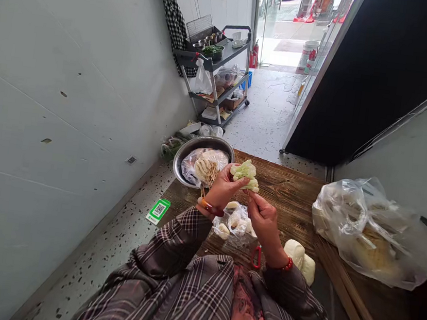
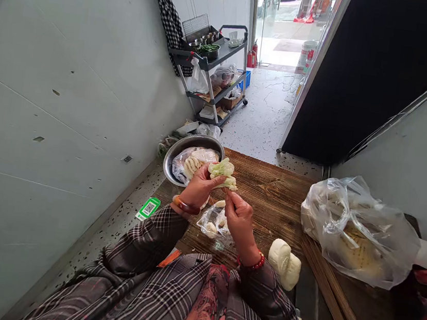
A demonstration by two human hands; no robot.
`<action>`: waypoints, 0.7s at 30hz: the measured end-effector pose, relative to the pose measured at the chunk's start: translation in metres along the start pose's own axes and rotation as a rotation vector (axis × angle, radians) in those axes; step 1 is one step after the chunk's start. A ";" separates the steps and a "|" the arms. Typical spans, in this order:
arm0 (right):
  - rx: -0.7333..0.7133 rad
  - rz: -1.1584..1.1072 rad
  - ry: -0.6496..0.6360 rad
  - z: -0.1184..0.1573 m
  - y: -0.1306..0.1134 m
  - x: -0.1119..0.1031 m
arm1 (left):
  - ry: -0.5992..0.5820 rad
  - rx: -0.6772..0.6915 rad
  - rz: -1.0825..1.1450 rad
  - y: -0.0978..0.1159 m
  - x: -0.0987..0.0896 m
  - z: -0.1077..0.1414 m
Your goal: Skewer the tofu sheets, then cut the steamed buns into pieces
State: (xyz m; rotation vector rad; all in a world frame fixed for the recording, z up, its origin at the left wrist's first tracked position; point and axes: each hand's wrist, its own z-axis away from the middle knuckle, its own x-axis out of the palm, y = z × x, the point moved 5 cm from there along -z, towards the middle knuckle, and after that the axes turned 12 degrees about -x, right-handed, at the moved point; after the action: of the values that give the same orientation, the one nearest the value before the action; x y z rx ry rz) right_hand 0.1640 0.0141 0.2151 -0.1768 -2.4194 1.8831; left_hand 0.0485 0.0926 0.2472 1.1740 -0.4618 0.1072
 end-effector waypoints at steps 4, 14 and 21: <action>0.094 -0.094 -0.013 -0.002 0.004 0.002 | -0.034 -0.028 0.041 0.001 -0.007 0.004; 0.097 -0.353 0.109 -0.020 -0.002 0.013 | -0.035 0.016 -0.049 0.002 -0.017 0.008; 0.117 -0.384 0.148 -0.026 0.003 0.016 | -0.140 -0.047 -0.095 0.001 -0.023 0.012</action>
State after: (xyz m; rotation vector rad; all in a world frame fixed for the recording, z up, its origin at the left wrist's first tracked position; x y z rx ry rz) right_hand 0.1520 0.0416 0.2179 0.1414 -2.0607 1.7598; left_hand 0.0239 0.0860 0.2426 1.1593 -0.5274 -0.0683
